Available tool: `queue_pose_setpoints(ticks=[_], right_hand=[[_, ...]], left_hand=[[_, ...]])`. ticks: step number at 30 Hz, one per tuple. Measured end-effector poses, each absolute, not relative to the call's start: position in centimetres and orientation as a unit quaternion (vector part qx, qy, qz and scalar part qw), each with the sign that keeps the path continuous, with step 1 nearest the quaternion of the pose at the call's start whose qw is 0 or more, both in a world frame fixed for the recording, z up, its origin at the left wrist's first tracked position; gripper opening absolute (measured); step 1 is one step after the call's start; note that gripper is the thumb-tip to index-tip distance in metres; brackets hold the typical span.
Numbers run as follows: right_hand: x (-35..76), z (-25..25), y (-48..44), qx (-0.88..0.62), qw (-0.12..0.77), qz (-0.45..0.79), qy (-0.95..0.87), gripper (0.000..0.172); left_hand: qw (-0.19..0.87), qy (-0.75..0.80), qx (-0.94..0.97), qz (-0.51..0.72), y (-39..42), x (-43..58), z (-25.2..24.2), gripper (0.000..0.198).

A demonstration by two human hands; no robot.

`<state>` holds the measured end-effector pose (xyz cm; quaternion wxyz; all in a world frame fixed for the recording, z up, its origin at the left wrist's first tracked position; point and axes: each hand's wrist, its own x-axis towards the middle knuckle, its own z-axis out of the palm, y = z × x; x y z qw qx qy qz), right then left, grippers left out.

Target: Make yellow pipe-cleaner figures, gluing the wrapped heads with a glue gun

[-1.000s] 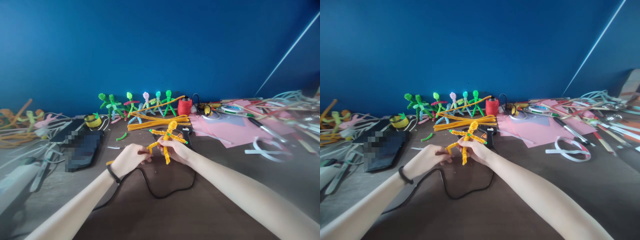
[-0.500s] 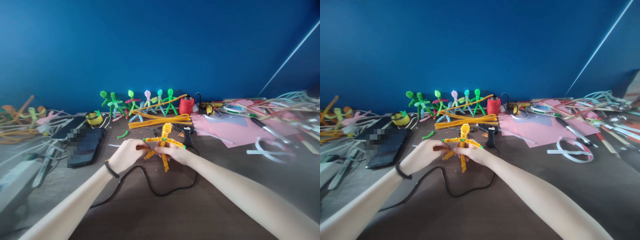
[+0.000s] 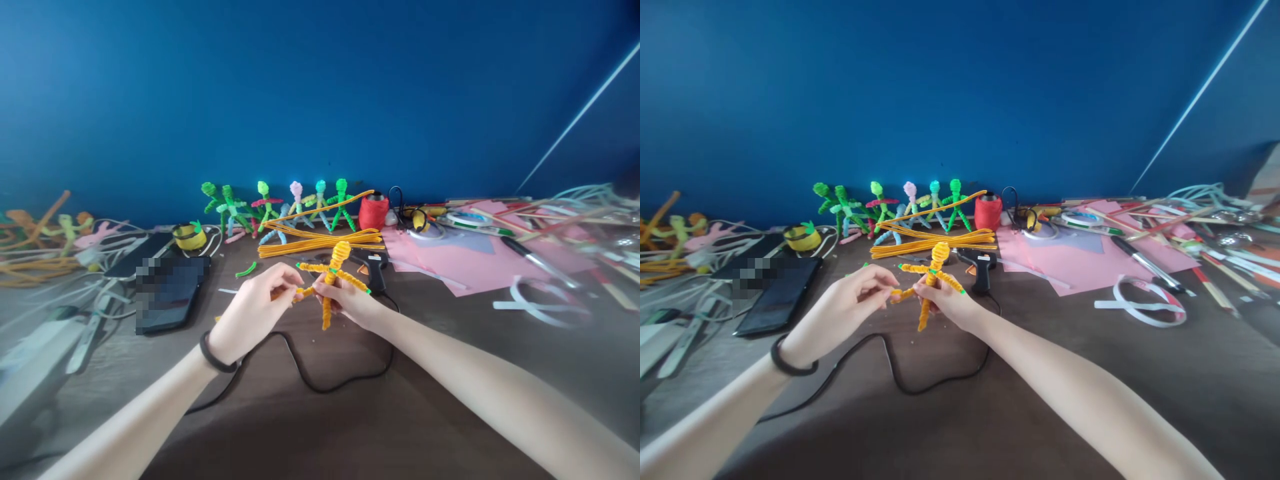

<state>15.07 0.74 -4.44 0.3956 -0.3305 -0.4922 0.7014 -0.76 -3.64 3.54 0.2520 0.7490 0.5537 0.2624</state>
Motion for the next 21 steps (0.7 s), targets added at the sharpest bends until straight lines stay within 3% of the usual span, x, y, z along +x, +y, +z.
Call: queue_pose_setpoints(ticks=[9,16,21], right_hand=[[15.5,-4.3,0.8,-0.316,0.423,0.736,-0.423,0.025],[15.7,-4.2,1.0,-0.283,0.431,0.773,-0.37,0.027],[15.9,-4.2,1.0,-0.255,0.416,0.78,-0.39,0.024]], left_hand=[[0.232,0.574,0.753,0.222,-4.0,-0.1,2.6,0.003],[0.391,0.592,0.644,0.287,-3.2,0.1,0.8,0.025],[0.469,0.581,0.598,0.293,-2.4,-0.3,-0.1,0.028]])
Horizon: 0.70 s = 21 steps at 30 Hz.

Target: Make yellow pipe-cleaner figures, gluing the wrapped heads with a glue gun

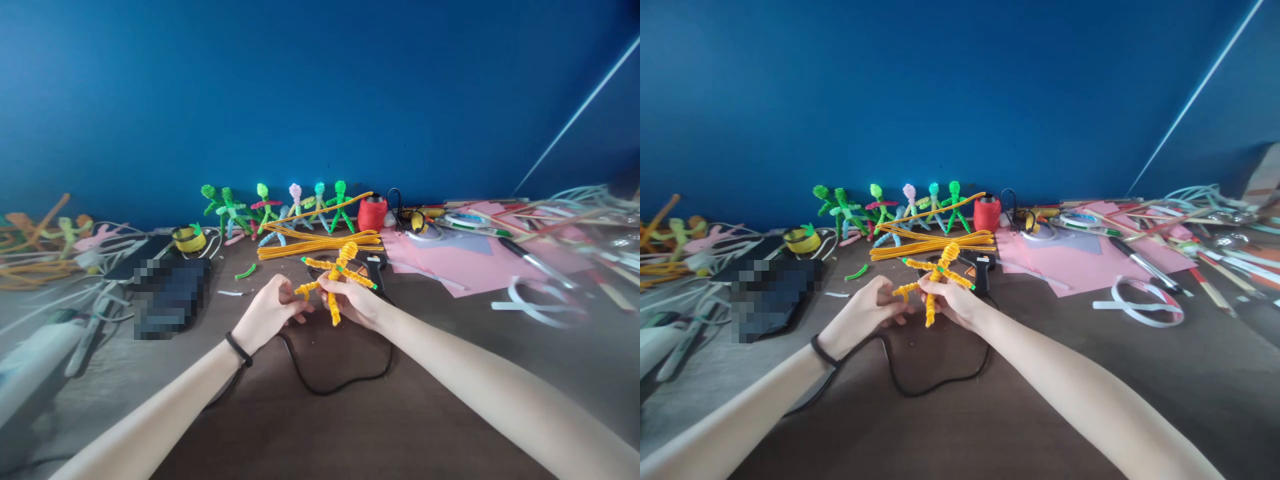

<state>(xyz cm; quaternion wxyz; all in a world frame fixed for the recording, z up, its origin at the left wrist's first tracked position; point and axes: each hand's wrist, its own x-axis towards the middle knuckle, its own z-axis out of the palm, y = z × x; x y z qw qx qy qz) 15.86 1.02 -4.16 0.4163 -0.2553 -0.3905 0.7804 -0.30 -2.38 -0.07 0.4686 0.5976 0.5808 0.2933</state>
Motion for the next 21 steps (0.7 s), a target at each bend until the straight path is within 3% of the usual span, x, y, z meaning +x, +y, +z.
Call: queue_pose_setpoints(ticks=[11,21], right_hand=[[16.0,-4.2,0.8,-0.255,0.383,0.782,-0.42,0.019],[15.9,-3.8,0.3,-0.295,0.323,0.702,-0.562,0.018]], left_hand=[[0.373,0.586,0.682,0.226,-0.8,-2.2,0.4,0.02],[0.26,0.582,0.751,0.173,-0.7,-2.8,1.8,0.019]])
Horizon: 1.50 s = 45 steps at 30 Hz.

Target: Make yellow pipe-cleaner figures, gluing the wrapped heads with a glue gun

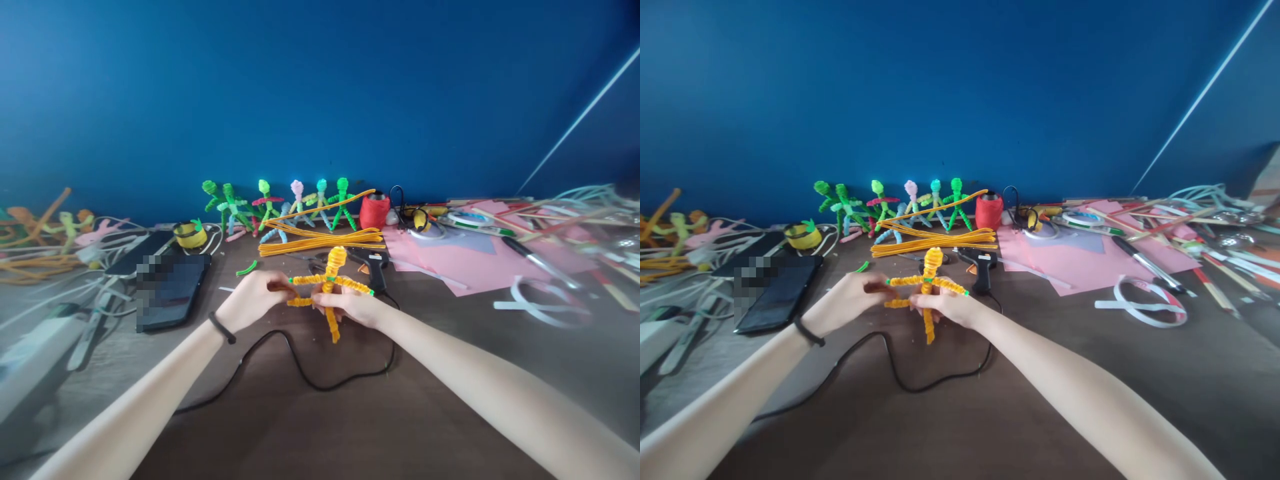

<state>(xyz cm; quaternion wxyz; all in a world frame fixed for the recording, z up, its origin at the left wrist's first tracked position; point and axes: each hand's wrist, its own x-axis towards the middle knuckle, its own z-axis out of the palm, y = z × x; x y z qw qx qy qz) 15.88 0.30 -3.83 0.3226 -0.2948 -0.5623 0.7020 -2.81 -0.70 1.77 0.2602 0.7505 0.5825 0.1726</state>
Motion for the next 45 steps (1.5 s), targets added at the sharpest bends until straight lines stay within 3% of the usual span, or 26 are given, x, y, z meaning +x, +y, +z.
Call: queue_pose_setpoints(ticks=[6,19,23,30,35,45], right_hand=[[15.3,-4.4,0.5,-0.32,0.345,0.623,-0.624,0.013],[14.8,-4.5,0.4,-0.341,0.4,0.653,-0.546,0.018],[15.1,-4.5,0.5,-0.326,0.417,0.704,-0.474,0.022],[15.5,-4.3,0.7,-0.296,0.428,0.76,-0.389,0.025],[15.7,-4.4,0.9,-0.262,0.422,0.777,-0.387,0.022],[16.0,-4.6,0.9,-0.24,0.37,0.775,-0.453,0.017]], left_hand=[[0.19,0.613,0.745,0.181,-1.4,-2.4,2.7,0.025],[0.229,0.574,0.734,0.282,-3.6,-0.6,2.3,0.009],[0.291,0.584,0.696,0.298,-3.9,0.1,1.3,0.012],[0.495,0.567,0.565,0.339,-3.7,0.7,0.3,0.029],[0.547,0.563,0.517,0.342,-2.9,0.4,-0.7,0.034],[0.466,0.583,0.614,0.256,-1.1,-1.7,-1.0,0.026]])
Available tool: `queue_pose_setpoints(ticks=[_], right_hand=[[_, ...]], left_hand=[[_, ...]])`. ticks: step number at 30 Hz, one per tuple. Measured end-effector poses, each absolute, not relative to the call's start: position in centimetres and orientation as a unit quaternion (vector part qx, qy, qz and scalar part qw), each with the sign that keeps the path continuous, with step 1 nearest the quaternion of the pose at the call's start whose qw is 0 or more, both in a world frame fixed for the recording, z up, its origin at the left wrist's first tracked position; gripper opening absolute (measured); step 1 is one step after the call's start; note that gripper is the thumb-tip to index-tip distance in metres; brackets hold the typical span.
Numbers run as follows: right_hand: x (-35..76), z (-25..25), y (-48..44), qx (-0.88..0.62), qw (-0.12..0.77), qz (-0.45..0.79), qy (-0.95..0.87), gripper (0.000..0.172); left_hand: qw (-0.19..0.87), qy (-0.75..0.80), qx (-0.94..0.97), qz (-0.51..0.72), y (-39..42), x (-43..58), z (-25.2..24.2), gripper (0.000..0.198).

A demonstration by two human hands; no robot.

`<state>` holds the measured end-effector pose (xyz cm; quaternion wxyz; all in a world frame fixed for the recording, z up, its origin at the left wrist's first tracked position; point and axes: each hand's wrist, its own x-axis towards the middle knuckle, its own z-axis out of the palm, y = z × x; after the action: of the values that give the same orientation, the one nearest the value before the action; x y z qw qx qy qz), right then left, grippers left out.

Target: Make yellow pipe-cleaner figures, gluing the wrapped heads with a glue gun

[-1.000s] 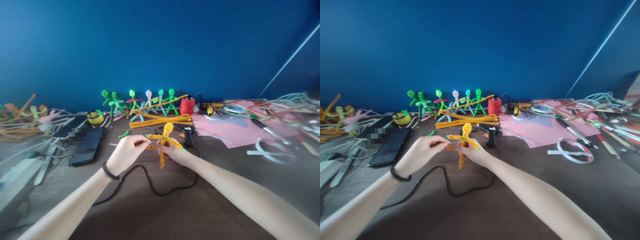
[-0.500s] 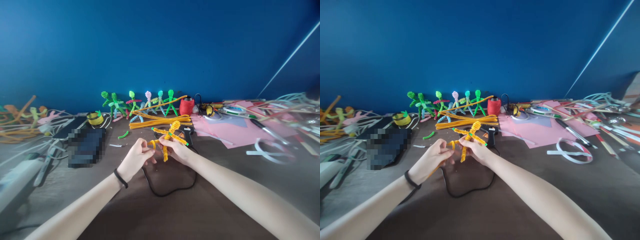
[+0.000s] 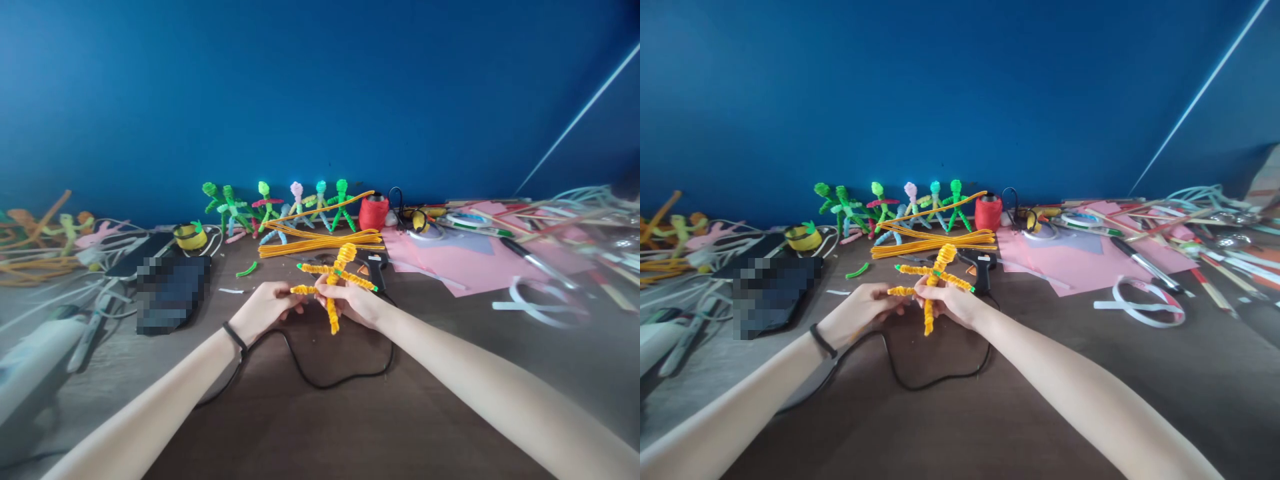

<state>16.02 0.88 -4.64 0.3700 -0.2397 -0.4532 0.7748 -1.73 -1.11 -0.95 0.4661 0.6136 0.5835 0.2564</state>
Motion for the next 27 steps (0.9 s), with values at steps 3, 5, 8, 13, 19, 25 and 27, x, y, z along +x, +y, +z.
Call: queue_pose_setpoints(ticks=[3,5,8,13,19,25,27], right_hand=[[16.0,-4.7,0.9,-0.256,0.367,0.762,-0.468,0.018],[15.9,-4.7,0.8,-0.264,0.362,0.754,-0.481,0.018],[15.8,-4.5,0.7,-0.28,0.353,0.724,-0.523,0.017],[15.5,-3.9,0.3,-0.315,0.353,0.647,-0.598,0.016],[15.3,-4.3,0.6,-0.33,0.357,0.603,-0.633,0.012],[15.1,-4.8,0.8,-0.342,0.352,0.615,-0.617,0.013],[15.1,-4.7,0.8,-0.342,0.358,0.637,-0.591,0.012]], left_hand=[[0.426,0.585,0.645,0.245,-0.7,-2.4,-0.5,0.024],[0.409,0.582,0.662,0.238,-0.5,-2.6,-0.1,0.021],[0.376,0.587,0.677,0.234,-0.6,-2.6,0.6,0.016],[0.327,0.599,0.69,0.243,-1.0,-2.2,1.5,0.013],[0.299,0.585,0.713,0.246,-1.0,-2.2,1.7,0.017],[0.288,0.565,0.73,0.255,-1.2,-2.1,1.4,0.007],[0.306,0.549,0.722,0.288,-1.3,-2.0,1.3,0.01]])
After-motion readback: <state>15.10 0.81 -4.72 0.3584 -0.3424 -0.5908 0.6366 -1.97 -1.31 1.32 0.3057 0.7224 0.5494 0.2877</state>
